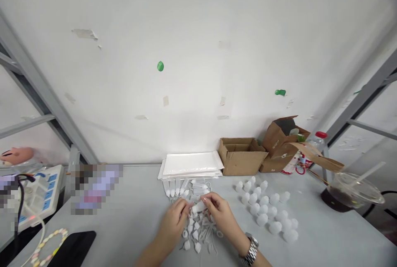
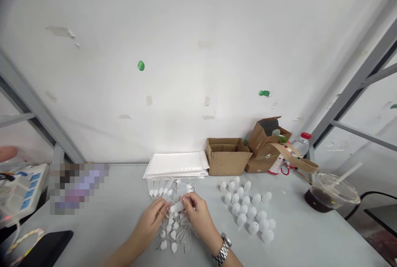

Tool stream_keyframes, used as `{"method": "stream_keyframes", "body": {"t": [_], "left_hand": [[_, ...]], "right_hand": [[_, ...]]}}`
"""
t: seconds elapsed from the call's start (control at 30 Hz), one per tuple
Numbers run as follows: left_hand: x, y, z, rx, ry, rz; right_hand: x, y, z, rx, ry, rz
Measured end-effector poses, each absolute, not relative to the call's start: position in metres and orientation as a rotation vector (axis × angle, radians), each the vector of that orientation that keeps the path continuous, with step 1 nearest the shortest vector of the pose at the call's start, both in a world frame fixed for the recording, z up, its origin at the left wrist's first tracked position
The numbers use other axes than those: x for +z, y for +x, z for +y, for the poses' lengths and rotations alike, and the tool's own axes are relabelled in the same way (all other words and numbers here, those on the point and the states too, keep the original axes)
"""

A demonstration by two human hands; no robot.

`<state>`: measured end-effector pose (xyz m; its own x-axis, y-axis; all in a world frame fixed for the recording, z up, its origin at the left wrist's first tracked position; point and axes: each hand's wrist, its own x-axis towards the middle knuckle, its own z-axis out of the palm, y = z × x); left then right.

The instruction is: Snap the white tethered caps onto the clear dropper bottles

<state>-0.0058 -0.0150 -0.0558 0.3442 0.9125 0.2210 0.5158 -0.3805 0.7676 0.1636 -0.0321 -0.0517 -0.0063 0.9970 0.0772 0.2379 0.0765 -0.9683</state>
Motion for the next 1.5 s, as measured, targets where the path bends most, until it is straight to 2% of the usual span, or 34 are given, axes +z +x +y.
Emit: {"method": "stream_keyframes", "body": {"t": [0.33,0.67,1.03,1.2,1.4,1.5], "left_hand": [[-0.058,-0.003,-0.013,0.738,1.776,1.153],[-0.061,0.000,-0.022,1.031,1.976,1.333],[-0.067,-0.005,-0.019,1.176,1.870,1.482],[-0.060,-0.011,-0.016,1.146,1.814,1.472],[-0.052,-0.011,-0.018,0.943,2.324,1.134],[-0.051,-0.009,-0.020,0.844,2.396,1.060]], "right_hand": [[-0.054,0.165,-0.031,1.027,-1.295,-1.398],[-0.059,0.161,-0.029,1.024,-1.314,-1.262],[-0.057,0.164,-0.031,0.917,-1.338,-1.203],[-0.059,0.164,-0.028,0.983,-1.315,-1.212],[-0.061,0.161,-0.029,1.102,-1.303,-1.257],[-0.061,0.161,-0.031,1.112,-1.317,-1.318]]}}
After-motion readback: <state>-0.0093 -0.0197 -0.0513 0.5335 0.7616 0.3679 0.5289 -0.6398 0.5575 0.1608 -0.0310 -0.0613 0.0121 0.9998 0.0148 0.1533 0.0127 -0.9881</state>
